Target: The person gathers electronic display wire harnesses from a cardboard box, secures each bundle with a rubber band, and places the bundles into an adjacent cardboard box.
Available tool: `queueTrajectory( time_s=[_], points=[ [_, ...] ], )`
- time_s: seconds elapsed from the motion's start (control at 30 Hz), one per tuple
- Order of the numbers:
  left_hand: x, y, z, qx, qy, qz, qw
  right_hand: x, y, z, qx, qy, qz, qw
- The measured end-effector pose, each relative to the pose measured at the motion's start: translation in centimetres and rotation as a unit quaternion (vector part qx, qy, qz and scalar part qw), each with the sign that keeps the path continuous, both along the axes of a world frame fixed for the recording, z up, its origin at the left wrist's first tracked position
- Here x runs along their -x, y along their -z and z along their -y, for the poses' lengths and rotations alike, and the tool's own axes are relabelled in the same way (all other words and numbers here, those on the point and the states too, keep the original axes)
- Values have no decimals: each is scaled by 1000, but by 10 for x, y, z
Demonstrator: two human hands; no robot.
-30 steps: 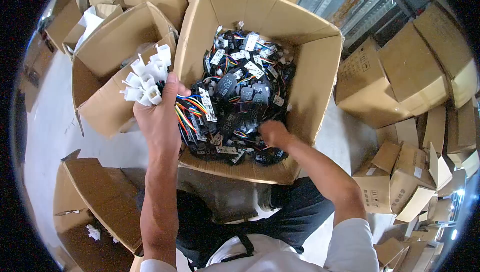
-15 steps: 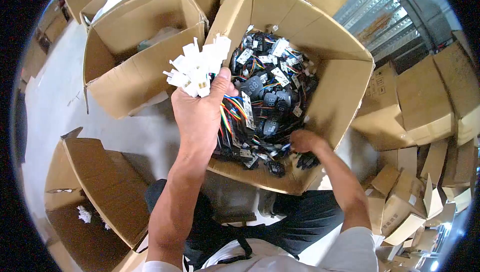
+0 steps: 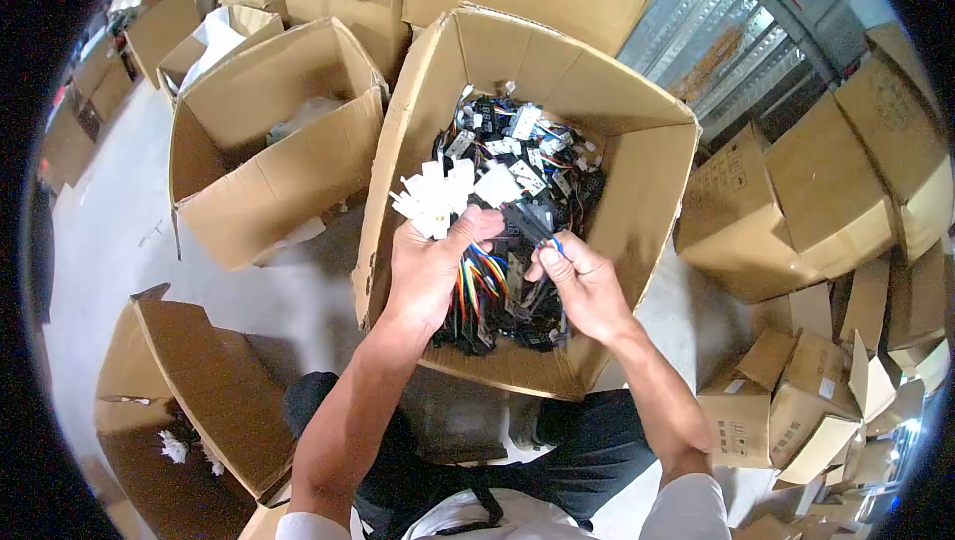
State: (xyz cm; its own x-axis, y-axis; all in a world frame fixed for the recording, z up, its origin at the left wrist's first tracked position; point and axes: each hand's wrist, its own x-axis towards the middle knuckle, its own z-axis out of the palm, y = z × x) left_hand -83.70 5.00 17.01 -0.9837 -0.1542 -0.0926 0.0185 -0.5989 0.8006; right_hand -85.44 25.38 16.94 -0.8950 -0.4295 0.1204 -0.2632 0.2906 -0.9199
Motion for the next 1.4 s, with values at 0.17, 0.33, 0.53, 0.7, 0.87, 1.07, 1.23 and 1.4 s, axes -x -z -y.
queueTrajectory(
  time_s=[0.17,0.33,0.53,0.7,0.87,1.07,1.23,1.4],
  points=[
    [-1,20,-14,-38,73,-79,994,-16,-7,26,-178,35,-139,974],
    [-8,32,-14,-25,103,-98,990,-16,6,35,-196,25,-147,969],
    [-8,37,-8,-81,89,-95,988,-12,24,45,-87,-36,37,995],
    [-14,50,5,-46,96,-90,990,-9,30,53,-83,-56,113,989],
    [-14,58,8,-29,99,-81,991,-10,32,62,-5,-56,233,971],
    [-16,46,4,83,98,-61,990,-15,54,64,-6,-46,-36,998],
    [-3,46,3,36,-32,-9,999,18,32,56,-119,-186,2,975],
    [2,6,13,23,-75,45,996,149,50,2,-159,46,-13,986]
  ],
)
